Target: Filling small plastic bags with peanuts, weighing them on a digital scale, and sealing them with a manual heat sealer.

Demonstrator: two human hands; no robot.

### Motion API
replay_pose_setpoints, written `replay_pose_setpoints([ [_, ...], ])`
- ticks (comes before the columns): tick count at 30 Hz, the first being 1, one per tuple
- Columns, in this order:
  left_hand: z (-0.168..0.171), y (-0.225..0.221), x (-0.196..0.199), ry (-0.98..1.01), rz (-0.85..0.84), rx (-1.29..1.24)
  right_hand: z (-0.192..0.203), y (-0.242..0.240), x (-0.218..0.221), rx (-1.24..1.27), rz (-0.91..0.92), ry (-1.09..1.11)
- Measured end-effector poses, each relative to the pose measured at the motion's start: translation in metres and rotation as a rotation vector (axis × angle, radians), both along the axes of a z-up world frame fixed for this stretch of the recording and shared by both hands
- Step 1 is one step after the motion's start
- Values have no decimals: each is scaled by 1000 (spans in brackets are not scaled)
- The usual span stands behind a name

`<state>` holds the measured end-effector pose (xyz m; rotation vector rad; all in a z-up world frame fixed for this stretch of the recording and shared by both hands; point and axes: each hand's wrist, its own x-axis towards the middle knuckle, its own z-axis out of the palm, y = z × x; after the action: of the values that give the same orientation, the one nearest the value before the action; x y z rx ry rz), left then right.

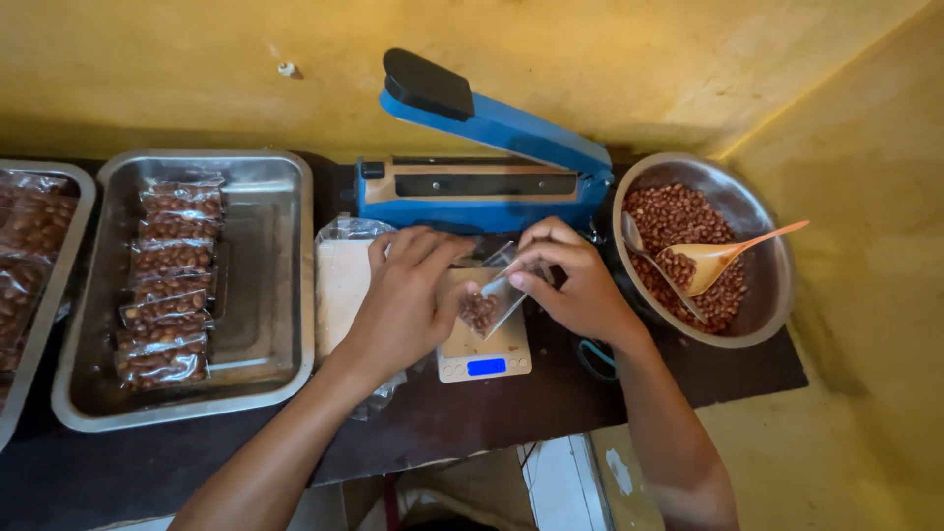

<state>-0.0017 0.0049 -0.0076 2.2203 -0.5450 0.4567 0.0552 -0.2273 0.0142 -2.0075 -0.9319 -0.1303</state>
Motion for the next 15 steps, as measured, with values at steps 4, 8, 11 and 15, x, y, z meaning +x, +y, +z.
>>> replay_pose_setpoints([
  [4, 14, 2, -8, 117, -109, -63, 34, 9, -19, -76, 46, -192],
  [8, 16, -1, -14, 159, -161, -97, 63, 17, -31, -134, 56, -335],
  [11, 25, 1, -20, 165, -130, -171, 77, 25, -36, -84, 27, -186],
  [15, 22, 2, -20, 169, -85, -181, 76, 32, -29, -93, -46, 143],
])
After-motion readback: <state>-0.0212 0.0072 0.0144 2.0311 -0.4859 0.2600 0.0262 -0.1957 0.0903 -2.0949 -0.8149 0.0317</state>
